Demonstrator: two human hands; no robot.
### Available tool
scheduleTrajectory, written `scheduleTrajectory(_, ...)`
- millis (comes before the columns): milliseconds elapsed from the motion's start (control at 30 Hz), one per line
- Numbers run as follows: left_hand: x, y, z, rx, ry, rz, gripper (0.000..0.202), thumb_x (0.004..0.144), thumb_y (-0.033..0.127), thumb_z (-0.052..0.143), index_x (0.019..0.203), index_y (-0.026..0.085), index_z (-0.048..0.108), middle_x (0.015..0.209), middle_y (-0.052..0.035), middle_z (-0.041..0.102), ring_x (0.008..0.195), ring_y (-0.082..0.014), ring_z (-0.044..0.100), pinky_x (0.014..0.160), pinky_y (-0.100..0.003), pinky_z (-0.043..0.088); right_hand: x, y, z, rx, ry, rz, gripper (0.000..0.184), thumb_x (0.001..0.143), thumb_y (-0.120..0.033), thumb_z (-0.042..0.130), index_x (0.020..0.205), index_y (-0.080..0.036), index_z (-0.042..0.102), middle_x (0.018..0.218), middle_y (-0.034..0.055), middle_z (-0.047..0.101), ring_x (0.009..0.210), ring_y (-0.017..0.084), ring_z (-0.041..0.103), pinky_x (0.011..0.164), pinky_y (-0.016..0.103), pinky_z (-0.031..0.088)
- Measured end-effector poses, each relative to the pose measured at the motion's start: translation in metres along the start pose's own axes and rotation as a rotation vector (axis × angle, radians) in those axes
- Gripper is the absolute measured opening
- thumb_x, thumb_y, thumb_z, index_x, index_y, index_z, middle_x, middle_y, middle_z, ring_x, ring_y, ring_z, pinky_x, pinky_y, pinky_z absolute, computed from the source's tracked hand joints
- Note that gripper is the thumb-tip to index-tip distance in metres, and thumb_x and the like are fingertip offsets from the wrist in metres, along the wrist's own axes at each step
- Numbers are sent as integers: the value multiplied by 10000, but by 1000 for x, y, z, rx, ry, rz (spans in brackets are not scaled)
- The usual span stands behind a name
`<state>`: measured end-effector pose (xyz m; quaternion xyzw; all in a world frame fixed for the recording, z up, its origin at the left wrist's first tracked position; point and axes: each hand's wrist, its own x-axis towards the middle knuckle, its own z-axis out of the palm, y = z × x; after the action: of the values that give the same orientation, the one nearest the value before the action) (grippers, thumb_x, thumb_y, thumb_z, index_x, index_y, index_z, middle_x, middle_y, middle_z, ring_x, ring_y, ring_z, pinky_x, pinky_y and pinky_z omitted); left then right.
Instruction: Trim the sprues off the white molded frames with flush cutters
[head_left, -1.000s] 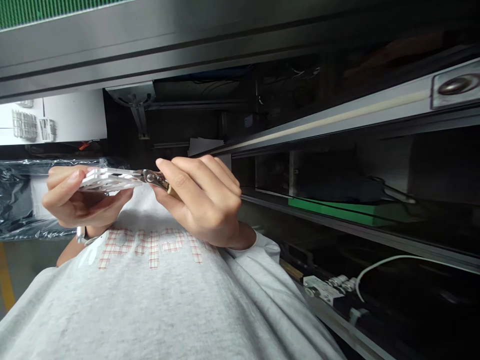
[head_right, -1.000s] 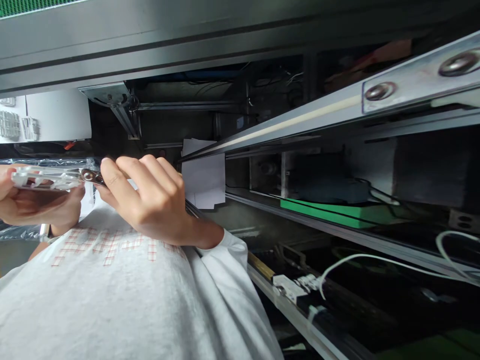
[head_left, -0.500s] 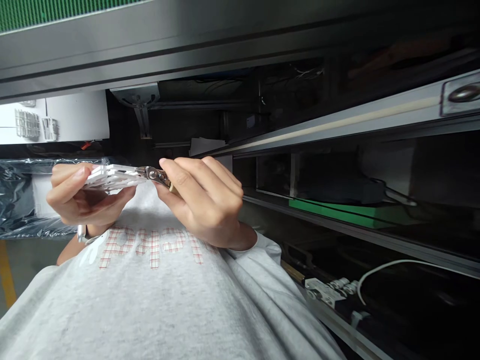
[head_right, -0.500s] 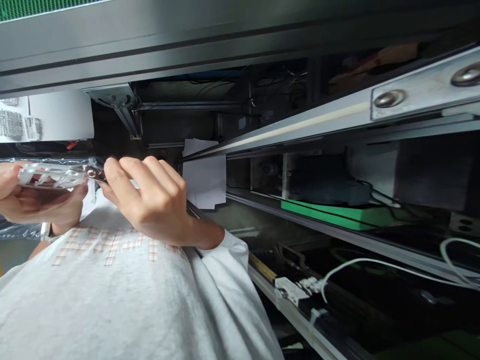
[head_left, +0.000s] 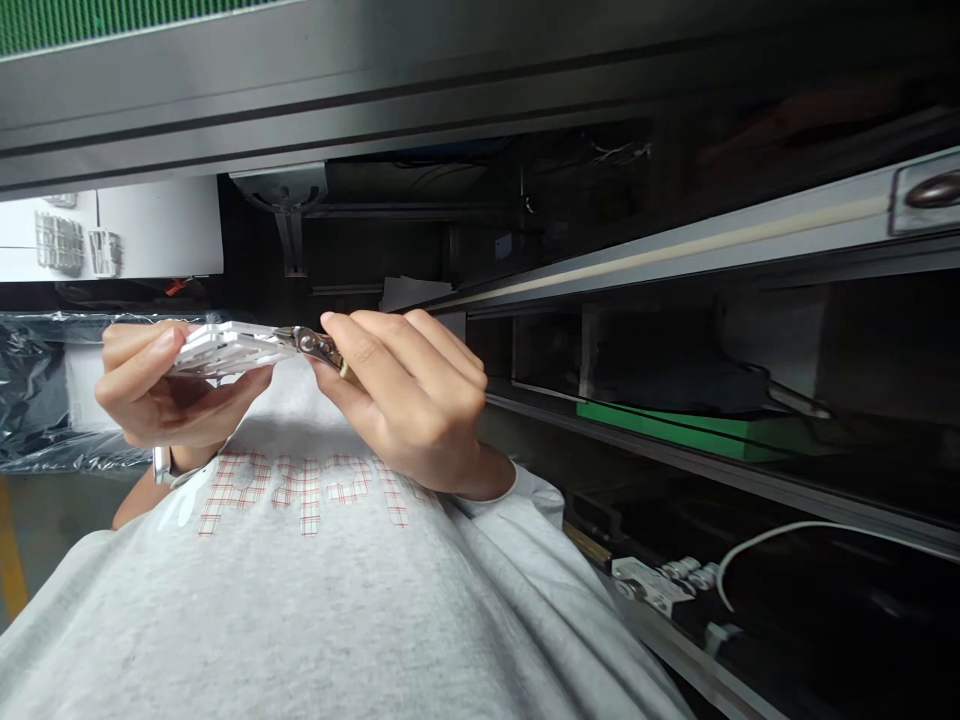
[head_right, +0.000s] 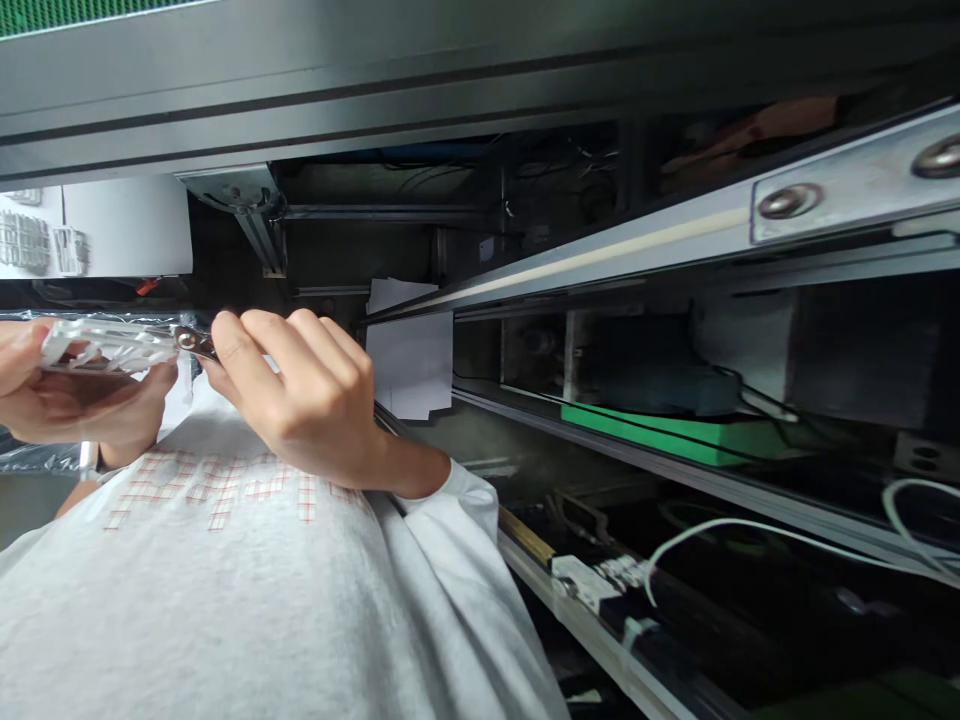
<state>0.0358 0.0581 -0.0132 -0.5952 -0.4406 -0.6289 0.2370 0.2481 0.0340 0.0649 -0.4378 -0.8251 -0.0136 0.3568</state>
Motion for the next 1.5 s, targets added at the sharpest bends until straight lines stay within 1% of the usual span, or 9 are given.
scheduleTrajectory(167,-3,3,-3,135,-6,-145,543,616,627,687,846,234,392,772,24,272,645,-125,379,746,-356,389,-1,-1,0,13,-35,16,237,1012,-341,608,1120,-175,738,916,64,741,755,159,610,697,311,478)
scheduleTrajectory(400,-5,4,-3,105,3,-144,521,638,590,697,878,235,399,747,36,215,626,-122,382,719,-339,400,3,-3,-1,-9,36,-12,248,1025,-343,596,1039,-146,745,841,47,751,696,142,600,655,288,470)
scheduleTrajectory(533,-5,6,-5,78,-24,-164,531,606,542,747,876,232,411,757,40,220,651,-121,384,755,-350,410,3,-4,-1,-21,19,-2,232,1028,-315,590,1030,-150,753,835,42,757,701,138,622,654,278,492)
scheduleTrajectory(733,6,14,0,-154,-97,-7,589,642,518,800,1067,198,547,750,45,238,624,-99,312,712,-286,318,1,-2,0,174,17,68,171,1008,-268,619,1037,-152,741,882,41,770,745,129,650,717,263,551)
scheduleTrajectory(800,9,15,3,-158,-83,15,552,670,493,784,1070,187,560,746,46,258,608,-94,296,676,-269,294,0,-1,-1,200,48,87,158,1000,-265,633,1010,-148,739,860,40,769,738,131,656,707,258,556)
scheduleTrajectory(933,10,16,9,-152,-23,55,554,685,549,751,1045,176,554,738,50,239,588,-92,271,634,-254,273,-2,-1,-6,197,54,89,165,999,-279,635,1009,-150,738,853,45,765,741,142,670,702,265,559)
scheduleTrajectory(1167,7,17,17,-150,37,73,522,666,530,692,1024,175,559,724,56,243,575,-101,241,660,-264,283,-7,0,-9,201,78,57,181,964,-306,690,1030,-142,730,836,44,748,711,151,645,680,292,542)
scheduleTrajectory(1333,11,23,16,-142,-1,109,460,676,407,694,1056,161,610,716,56,312,543,-89,240,604,-242,250,-9,1,-10,130,53,59,179,982,-318,661,1056,-167,722,841,40,738,713,158,647,679,303,533)
scheduleTrajectory(1500,13,26,14,-133,-38,100,490,678,390,738,1094,157,627,749,46,414,561,-87,332,579,-235,246,-10,0,-7,107,86,55,177,973,-293,676,1039,-134,720,818,45,743,683,153,627,650,309,527)
